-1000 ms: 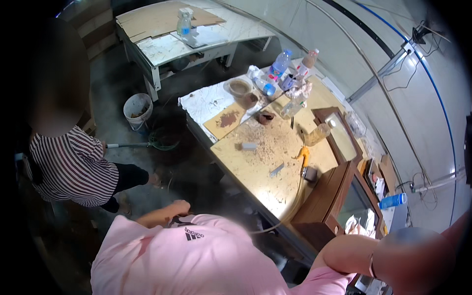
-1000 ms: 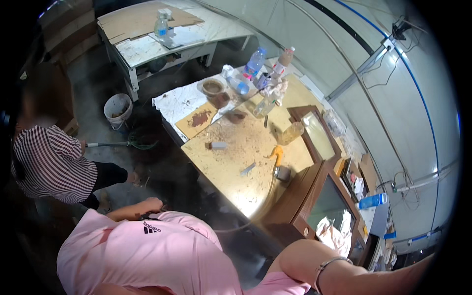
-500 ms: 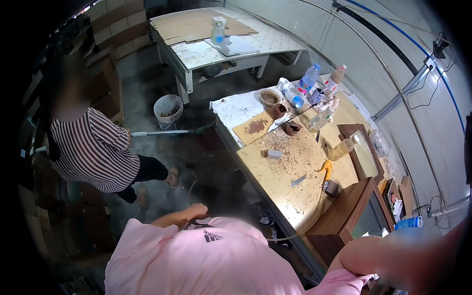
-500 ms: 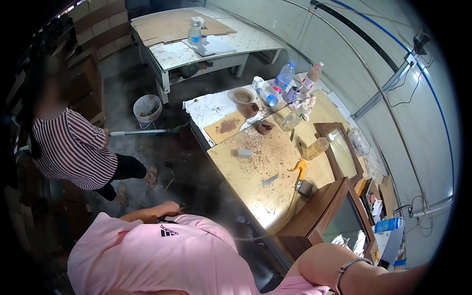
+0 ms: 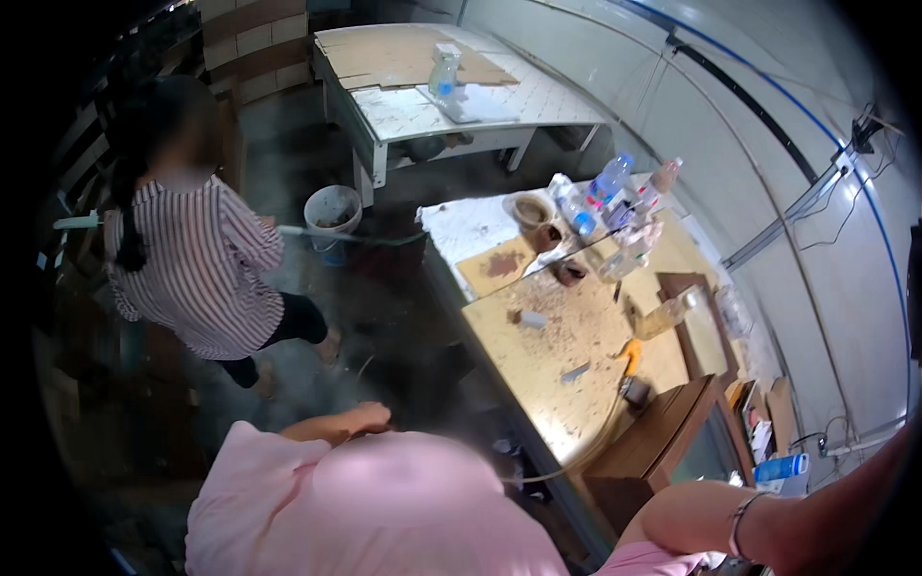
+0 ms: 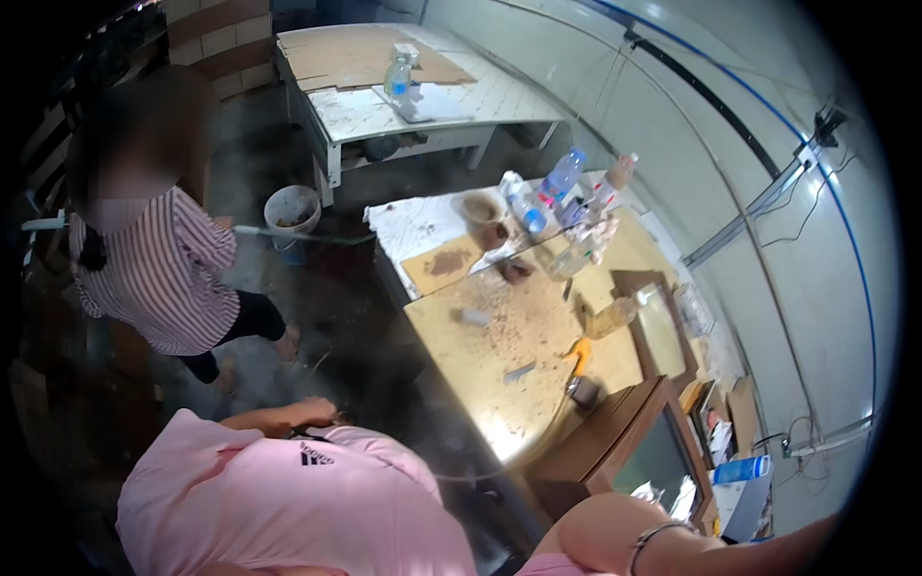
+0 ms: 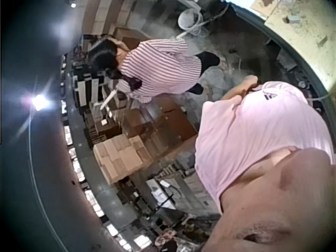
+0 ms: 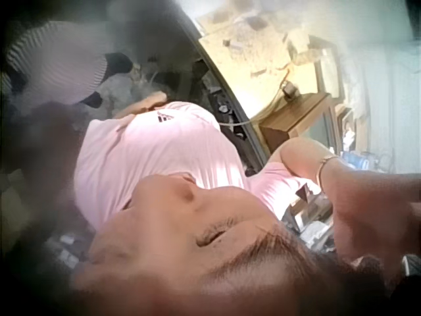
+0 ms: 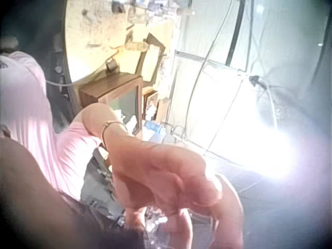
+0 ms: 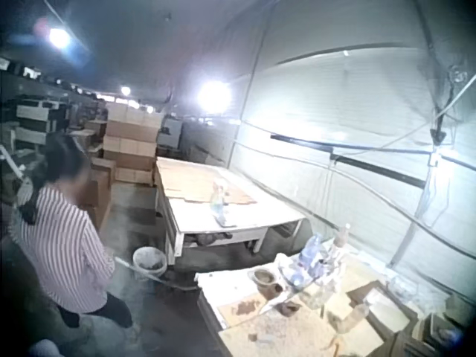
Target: The person handles a thin flexible strip and crouches to the floor to work near a machine. They then place a glass window frame on a workbench, wipe it with a cloth, apply liquid from a bottle, and rub the frame edges with a small block.
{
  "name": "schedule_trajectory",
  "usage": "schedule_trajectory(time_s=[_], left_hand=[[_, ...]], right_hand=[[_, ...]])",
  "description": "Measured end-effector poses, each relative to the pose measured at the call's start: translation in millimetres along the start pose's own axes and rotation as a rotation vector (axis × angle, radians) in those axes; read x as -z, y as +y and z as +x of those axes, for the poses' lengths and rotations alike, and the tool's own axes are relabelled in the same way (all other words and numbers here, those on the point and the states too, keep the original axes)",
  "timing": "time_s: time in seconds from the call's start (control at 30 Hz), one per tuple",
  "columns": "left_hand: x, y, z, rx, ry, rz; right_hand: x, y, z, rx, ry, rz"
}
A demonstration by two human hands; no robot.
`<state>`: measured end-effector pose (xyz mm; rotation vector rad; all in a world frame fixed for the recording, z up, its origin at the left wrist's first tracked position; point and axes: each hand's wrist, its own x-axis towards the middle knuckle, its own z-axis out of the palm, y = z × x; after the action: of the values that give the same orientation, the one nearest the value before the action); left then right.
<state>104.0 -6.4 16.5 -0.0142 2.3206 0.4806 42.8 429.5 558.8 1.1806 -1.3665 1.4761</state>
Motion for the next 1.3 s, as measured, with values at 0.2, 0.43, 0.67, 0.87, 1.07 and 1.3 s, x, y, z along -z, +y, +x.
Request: schedule_trajectory(time_s=[0.2, 0.43, 0.67, 0.87, 1.07, 1.3], left_hand=[[-9, -16, 18, 0.036, -0.085, 0.043], [-9, -16, 13, 0.037, -0.049, 0.06], [2, -7, 0, -0.023, 0.035, -0.055], [-20, -24, 4, 0.04, 0.006, -0.042], [-19, -24, 4, 0.058, -0.036, -0.017], [-13, -18, 0, 0.056, -0.021, -0.003]], right_hand=[[-9, 17, 4, -0.01, -0.01, 0.02], [-8, 16, 1, -0.015, 0.019, 0.023], [-16, 15, -8, -0.013, 0.005, 0.018], [-18, 26, -2, -0.033, 0.01, 0.048], [-14, 18, -1, -0.028, 0.005, 0.032], [-7, -2, -2, -0.029, -0.005, -0.002]])
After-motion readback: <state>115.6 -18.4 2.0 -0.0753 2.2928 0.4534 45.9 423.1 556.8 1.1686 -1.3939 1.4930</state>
